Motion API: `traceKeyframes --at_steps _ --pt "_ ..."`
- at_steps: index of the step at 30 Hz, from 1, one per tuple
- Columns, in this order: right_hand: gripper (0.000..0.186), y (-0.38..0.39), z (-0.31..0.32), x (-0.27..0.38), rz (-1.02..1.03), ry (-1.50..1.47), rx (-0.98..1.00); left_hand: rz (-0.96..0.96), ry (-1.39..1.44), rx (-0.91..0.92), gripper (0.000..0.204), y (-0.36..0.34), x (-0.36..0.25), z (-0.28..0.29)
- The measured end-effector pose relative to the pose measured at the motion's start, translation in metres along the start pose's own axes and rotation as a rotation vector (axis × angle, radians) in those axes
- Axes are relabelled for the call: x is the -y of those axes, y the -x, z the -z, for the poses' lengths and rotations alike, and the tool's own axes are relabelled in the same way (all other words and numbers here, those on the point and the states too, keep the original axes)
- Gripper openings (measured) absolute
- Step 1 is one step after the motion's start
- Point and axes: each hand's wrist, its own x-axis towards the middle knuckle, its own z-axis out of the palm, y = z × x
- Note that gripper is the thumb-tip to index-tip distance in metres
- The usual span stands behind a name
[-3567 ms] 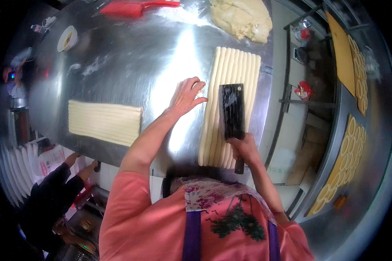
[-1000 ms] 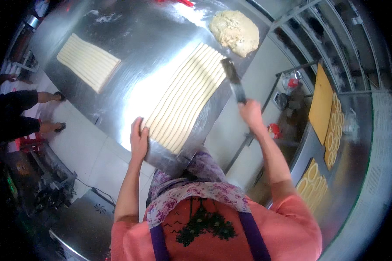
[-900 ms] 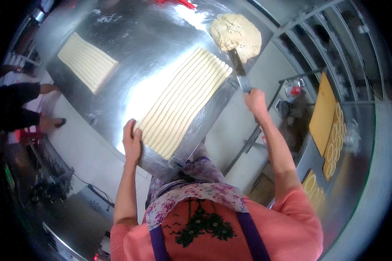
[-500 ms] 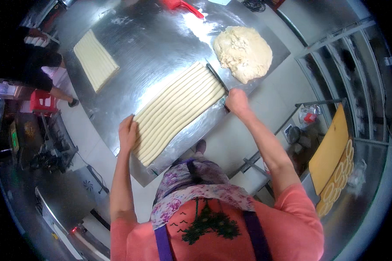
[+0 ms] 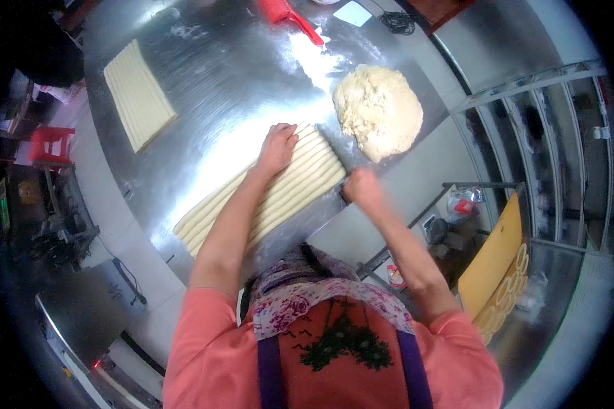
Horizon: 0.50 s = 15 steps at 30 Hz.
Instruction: The person cuts a sheet of dough into strips using a cleaver, dusts the strips with flour from a bowl, and then shapes the strips into rings by hand. The finished rings are placed on a wooden board.
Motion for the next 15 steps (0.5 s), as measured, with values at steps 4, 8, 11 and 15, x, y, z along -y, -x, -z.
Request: traceKeyframes --at_steps 4,8,11,15 --pt "0.014 0.0 0.002 0.006 -0.008 0.017 0.003 0.066 0.12 -0.043 0.028 -0.018 0.003 -0.019" --pt "0.017 -0.001 0.003 0.02 0.02 0.007 0.059 0.064 0.126 -0.102 0.025 -0.019 0.005 -0.023" --pt "0.019 -0.009 0.019 0.026 -0.015 -0.015 0.142 0.077 0.104 -0.108 0.025 -0.02 0.007 -0.026" --pt "0.021 -0.01 0.019 0.023 -0.049 -0.122 0.115 0.069 0.132 -0.122 0.025 -0.027 -0.001 -0.026"
